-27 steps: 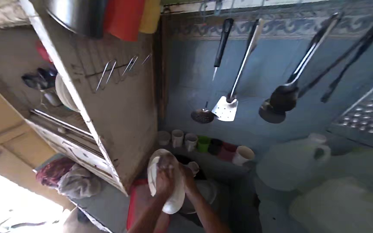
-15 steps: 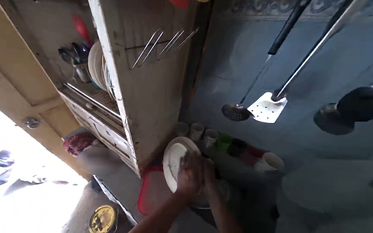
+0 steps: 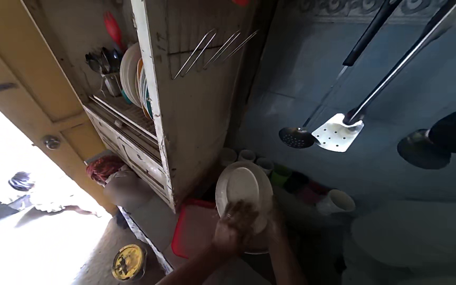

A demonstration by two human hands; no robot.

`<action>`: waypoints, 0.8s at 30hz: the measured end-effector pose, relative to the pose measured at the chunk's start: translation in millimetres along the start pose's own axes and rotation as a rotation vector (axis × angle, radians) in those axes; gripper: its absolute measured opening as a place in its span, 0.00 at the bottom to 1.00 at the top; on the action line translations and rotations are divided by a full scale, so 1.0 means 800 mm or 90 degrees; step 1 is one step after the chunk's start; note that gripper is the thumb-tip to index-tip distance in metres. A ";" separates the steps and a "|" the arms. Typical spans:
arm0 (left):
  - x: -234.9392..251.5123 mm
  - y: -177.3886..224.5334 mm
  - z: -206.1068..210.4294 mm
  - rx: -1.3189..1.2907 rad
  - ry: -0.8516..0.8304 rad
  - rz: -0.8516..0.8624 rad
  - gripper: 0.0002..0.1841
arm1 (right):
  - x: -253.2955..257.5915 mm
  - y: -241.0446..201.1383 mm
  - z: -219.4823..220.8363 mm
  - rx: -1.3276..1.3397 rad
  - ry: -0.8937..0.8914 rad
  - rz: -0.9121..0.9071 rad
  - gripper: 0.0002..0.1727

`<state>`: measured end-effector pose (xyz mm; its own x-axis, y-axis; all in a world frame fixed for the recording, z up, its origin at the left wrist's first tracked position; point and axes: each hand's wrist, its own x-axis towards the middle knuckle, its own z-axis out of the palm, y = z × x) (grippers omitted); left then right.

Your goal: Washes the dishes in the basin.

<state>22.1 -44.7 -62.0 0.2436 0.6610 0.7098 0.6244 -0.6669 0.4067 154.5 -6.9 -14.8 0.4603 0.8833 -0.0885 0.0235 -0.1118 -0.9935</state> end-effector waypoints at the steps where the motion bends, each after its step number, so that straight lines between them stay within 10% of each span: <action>1: -0.003 -0.018 0.000 -0.029 0.038 -0.029 0.21 | -0.002 -0.002 -0.003 0.034 0.001 -0.001 0.27; 7: 0.106 -0.067 -0.051 -0.058 -0.108 -0.418 0.22 | -0.027 -0.018 -0.010 -0.071 -0.153 0.019 0.27; 11: 0.118 -0.008 -0.035 0.053 -0.281 -0.257 0.26 | -0.027 -0.005 0.005 -0.038 -0.184 -0.047 0.23; 16: 0.053 0.004 0.021 0.035 -0.081 -0.019 0.23 | -0.013 0.007 -0.009 -0.006 -0.139 -0.045 0.23; 24: 0.095 -0.074 -0.032 -0.284 0.003 -0.625 0.26 | -0.029 -0.019 -0.032 -0.080 -0.080 -0.052 0.26</action>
<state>-15.7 36.3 -17.1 -0.2203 0.9747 -0.0383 0.2189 0.0876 0.9718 166.2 -37.3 4.4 0.3376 0.9410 -0.0244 0.1702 -0.0865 -0.9816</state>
